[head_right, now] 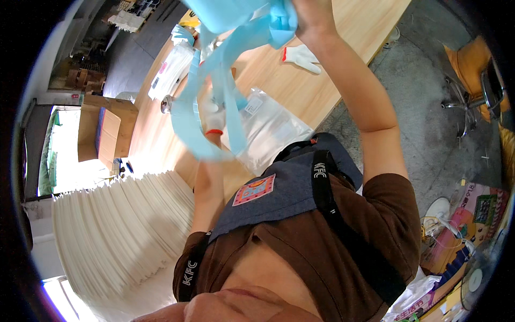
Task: The person places white gloves into a clear plastic bag, seals it, and then applies a blue adhesive label to the outside of the bag. The person repeats this process with a second set of gloves.
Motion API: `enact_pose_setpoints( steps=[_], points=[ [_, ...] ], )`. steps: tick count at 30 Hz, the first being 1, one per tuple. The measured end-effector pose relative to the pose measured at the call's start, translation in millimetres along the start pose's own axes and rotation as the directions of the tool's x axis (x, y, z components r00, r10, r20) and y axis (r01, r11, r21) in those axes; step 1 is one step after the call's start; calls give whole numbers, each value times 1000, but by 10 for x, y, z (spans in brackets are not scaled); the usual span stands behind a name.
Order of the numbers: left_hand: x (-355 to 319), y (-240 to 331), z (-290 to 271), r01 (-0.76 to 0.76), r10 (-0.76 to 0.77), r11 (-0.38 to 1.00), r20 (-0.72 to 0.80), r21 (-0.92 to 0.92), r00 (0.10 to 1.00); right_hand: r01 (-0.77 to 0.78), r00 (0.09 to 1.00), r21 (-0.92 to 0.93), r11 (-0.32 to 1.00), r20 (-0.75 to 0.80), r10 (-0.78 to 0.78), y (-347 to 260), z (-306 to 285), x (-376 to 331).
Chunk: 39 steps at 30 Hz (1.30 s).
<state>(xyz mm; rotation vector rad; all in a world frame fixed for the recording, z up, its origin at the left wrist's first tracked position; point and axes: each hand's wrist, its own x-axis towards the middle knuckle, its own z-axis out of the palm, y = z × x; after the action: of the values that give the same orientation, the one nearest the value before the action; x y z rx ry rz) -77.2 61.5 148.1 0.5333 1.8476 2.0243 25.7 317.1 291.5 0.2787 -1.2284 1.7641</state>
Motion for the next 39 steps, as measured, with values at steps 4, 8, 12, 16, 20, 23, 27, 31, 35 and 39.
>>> enact_pose_setpoints(
  steps=[4,8,12,16,20,23,27,31,35,39],
  points=[
    [-14,162,-90,-325,286,669,172,668,943,57,954,-151,987,301,-9,617,155,-480],
    [-291,457,306,-23,48,971,101,-239,994,195,841,-456,868,534,91,913,388,-1099],
    [-375,443,235,76,-28,992,422,-98,906,167,784,-469,867,596,172,953,159,-1078],
    [-553,100,141,66,-157,971,405,229,901,-87,878,-563,822,347,330,939,-296,-1075],
    [-1182,-379,245,-481,-329,105,487,870,809,-394,907,-376,839,-15,420,992,-835,-938],
    [-1327,-724,180,-590,-260,73,587,804,767,-514,858,-337,789,-170,486,796,-843,-895],
    [-1068,-880,-70,-427,-223,53,427,903,876,-562,826,-335,757,-177,535,740,-886,-975],
    [-789,-1167,-893,30,331,360,-158,933,930,-614,789,-252,748,-186,585,756,-1009,-1077],
    [-899,-144,-315,-168,632,441,-173,882,755,-700,709,-130,702,-244,662,579,-871,-1154],
    [-1122,-274,288,28,-17,984,68,-175,998,-608,722,424,671,-57,690,913,-519,-1478]
  ],
)
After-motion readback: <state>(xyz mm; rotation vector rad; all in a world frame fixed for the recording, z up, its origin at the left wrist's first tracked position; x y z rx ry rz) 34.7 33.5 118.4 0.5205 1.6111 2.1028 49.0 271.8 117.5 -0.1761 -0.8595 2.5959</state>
